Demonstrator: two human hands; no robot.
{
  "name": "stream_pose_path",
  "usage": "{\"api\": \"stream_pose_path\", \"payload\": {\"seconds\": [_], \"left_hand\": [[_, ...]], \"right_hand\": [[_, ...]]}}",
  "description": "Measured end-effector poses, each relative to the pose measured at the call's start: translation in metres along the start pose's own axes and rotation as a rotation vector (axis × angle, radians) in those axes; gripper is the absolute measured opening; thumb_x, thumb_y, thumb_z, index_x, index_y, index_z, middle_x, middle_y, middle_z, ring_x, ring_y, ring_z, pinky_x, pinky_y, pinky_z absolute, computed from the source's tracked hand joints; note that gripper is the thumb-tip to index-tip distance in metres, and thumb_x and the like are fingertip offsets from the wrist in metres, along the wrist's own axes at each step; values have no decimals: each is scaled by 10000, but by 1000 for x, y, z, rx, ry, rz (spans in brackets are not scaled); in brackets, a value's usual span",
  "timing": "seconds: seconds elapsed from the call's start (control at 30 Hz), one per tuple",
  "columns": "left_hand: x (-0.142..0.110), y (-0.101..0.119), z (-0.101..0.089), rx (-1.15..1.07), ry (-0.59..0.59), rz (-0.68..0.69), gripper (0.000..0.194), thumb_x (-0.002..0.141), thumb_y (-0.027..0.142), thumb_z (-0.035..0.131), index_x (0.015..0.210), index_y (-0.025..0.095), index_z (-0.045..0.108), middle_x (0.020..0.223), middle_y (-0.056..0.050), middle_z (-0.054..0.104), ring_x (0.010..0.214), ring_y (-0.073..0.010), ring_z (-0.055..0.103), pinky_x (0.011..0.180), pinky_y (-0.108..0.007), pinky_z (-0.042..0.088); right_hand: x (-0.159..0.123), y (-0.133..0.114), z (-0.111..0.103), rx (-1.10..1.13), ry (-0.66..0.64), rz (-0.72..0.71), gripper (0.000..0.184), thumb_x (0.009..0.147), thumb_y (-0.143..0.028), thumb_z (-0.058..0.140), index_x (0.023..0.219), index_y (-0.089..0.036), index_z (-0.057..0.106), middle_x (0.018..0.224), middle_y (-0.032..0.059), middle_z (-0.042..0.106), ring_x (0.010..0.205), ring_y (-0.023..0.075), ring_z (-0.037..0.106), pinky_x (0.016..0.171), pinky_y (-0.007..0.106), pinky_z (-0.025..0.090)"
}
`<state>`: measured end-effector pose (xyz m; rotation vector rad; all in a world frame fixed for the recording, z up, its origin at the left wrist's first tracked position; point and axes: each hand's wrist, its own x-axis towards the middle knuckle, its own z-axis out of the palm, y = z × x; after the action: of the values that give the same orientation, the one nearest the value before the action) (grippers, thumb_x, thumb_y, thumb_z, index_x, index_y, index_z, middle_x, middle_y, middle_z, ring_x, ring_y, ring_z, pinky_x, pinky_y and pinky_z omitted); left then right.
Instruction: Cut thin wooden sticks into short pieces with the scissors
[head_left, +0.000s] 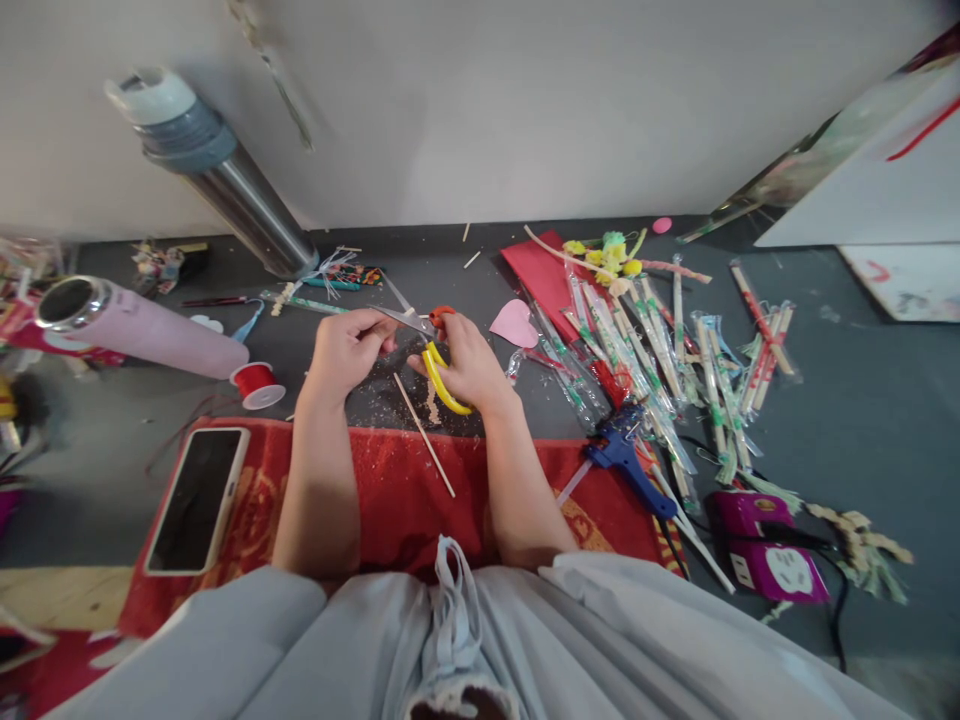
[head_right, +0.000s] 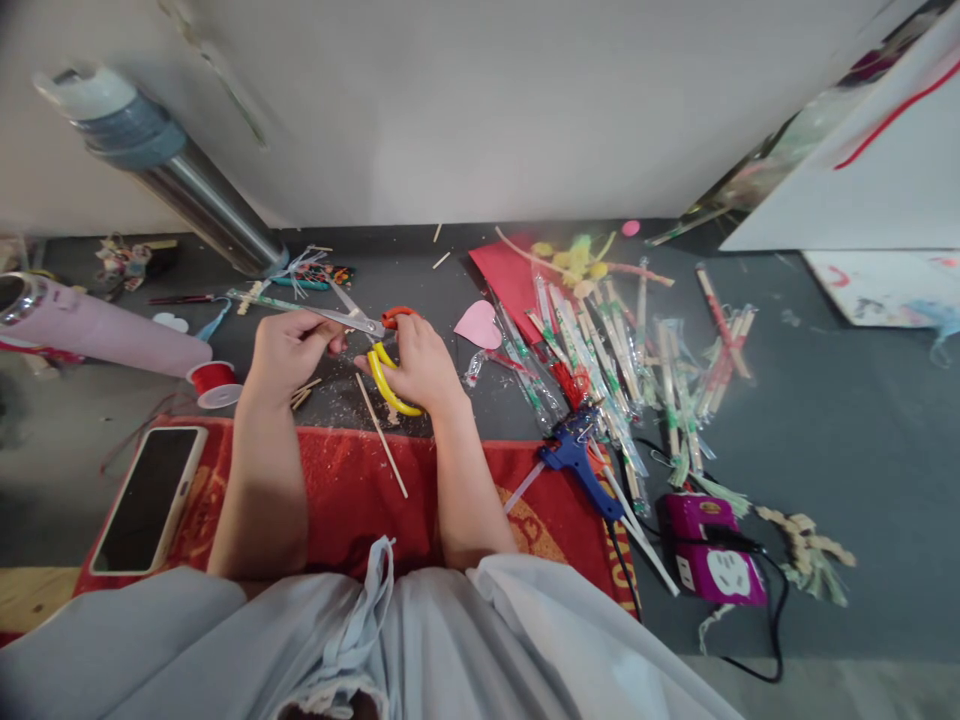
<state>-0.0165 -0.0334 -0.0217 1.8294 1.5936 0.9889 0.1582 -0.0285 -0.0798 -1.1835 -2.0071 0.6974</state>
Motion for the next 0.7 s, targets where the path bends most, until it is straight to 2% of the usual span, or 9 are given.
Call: {"api": "stream_pose_path", "payload": {"seconds": [0.17,0.4,0.57,0.7], "left_hand": [[0,-2,2,32,1,16,246,798,304,500,614,185,612,527,6,544,538,-115,513,548,-227,421],[0,-2,4,-2,14,22,314,804,309,508,521,174,528,566,-13,575,547,-106,507,571,-227,421],[0,-3,3,-23,12,28,325,802,284,514,496,178,491,560,-14,573,552,-108,518,580,-236,421],[0,-3,1,-88,-18,14,248,786,265,518,555,181,554,517,3,537,516,-107,499,560,-236,427]], "right_hand": [[1,0,3,-1,-15,17,544,852,-666,485,1054,-161,496,1006,123,589,955,249,548,916,431,465],[4,-1,5,26,-27,114,564,843,-654,511,1076,-141,526,1039,143,621,970,257,578,902,419,472],[4,-1,7,25,-43,132,565,836,-648,526,1078,-137,537,1042,152,639,953,259,595,888,419,481],[3,-1,4,20,-62,101,556,837,-640,528,1085,-142,529,1053,152,639,997,267,598,896,414,481]]}}
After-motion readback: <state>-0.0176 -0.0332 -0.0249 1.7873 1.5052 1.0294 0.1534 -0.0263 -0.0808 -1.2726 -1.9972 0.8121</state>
